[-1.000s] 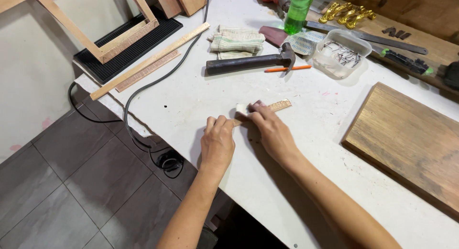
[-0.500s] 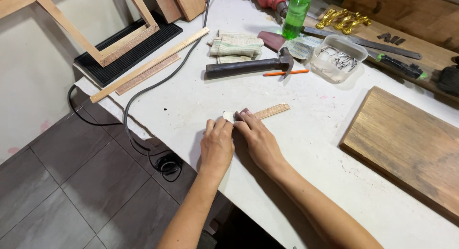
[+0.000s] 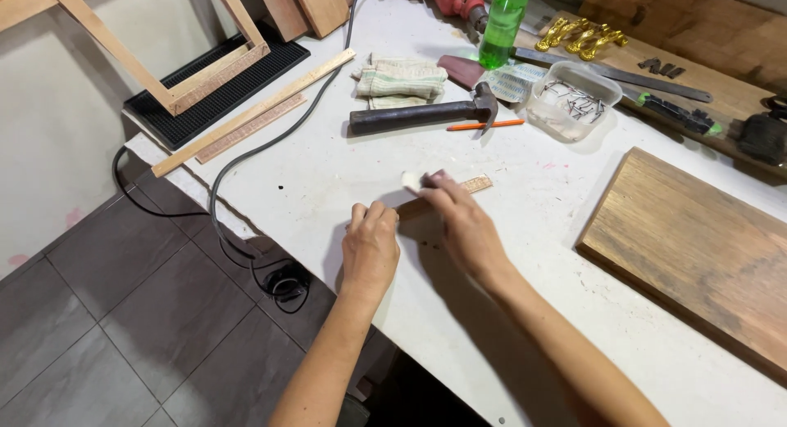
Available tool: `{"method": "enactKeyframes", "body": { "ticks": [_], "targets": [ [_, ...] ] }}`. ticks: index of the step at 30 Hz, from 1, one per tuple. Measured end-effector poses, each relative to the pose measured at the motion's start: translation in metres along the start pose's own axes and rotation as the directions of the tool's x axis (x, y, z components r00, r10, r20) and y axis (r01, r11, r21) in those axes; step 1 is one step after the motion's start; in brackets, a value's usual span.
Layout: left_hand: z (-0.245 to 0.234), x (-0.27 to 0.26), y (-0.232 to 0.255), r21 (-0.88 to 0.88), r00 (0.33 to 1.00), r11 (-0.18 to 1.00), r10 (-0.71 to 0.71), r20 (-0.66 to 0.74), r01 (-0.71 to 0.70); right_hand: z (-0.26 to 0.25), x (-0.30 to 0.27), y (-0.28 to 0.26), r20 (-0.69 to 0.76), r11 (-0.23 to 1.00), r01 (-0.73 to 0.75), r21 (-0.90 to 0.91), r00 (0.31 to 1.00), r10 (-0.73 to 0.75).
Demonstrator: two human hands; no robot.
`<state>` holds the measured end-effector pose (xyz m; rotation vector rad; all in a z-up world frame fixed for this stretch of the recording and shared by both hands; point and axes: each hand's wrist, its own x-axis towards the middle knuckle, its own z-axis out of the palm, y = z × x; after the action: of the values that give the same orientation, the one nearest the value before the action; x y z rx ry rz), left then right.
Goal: Measure, mark, and sand small wooden frame components on a workbench.
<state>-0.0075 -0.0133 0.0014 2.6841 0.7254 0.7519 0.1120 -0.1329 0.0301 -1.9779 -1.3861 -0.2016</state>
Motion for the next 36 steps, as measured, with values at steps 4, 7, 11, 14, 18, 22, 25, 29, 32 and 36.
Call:
{"method": "enactKeyframes", "body": {
  "ticks": [4, 7, 11, 14, 18, 22, 25, 29, 32, 36],
  "targets": [
    [-0.002, 0.003, -0.001, -0.011, 1.0, 1.0, 0.007, -0.023, -0.007, 0.028, -0.008, 0.02, 0.017, 0.996, 0.077, -0.042, 0.997, -0.077],
    [-0.001, 0.0, -0.002, -0.046, 1.0, 0.999, -0.02, 0.006, 0.02, 0.007, -0.007, 0.054, 0.013, 0.995, -0.005, -0.097, 1.0, 0.007],
    [0.0, 0.001, -0.001, -0.02, 1.0, 1.0, -0.015, 0.021, 0.015, -0.019, -0.001, 0.075, 0.033, 0.976, -0.144, -0.162, 0.988, 0.151],
    [-0.006, 0.007, 0.005, -0.001, 0.997, 0.999, -0.041, 0.064, 0.041, -0.016, -0.004, 0.069, -0.01, 0.973, -0.158, -0.171, 0.987, 0.159],
    [-0.014, 0.013, 0.024, -0.228, 0.985, 0.96, -0.146, 0.09, 0.163, 0.019, -0.008, 0.038, -0.221, 0.978, -0.104, 0.183, 0.965, 0.144],
    [-0.018, 0.022, 0.045, -0.556, 0.957, 0.782, -0.267, 0.113, 0.284, 0.03, -0.01, 0.022, -0.039, 0.902, -0.296, 0.316, 0.945, 0.324],
    [-0.008, 0.023, 0.033, -0.706, 0.92, 0.606, -0.349, 0.177, 0.366, 0.01, -0.004, 0.02, -0.044, 0.92, -0.041, 0.391, 0.997, 0.063],
    [-0.015, 0.024, 0.025, -0.636, 0.959, 0.743, -0.282, -0.012, 0.21, -0.014, 0.002, 0.046, 0.133, 0.942, 0.183, 0.28, 0.965, -0.227],
    [-0.017, 0.028, 0.028, -0.505, 0.972, 0.847, -0.229, -0.061, 0.167, -0.007, 0.001, 0.066, 0.199, 0.974, 0.211, 0.081, 0.954, -0.223],
    [-0.022, 0.027, 0.044, -0.319, 0.985, 0.931, -0.164, 0.063, 0.175, -0.002, 0.008, 0.071, 0.26, 0.999, 0.027, 0.033, 0.965, -0.034]
  ]
}}
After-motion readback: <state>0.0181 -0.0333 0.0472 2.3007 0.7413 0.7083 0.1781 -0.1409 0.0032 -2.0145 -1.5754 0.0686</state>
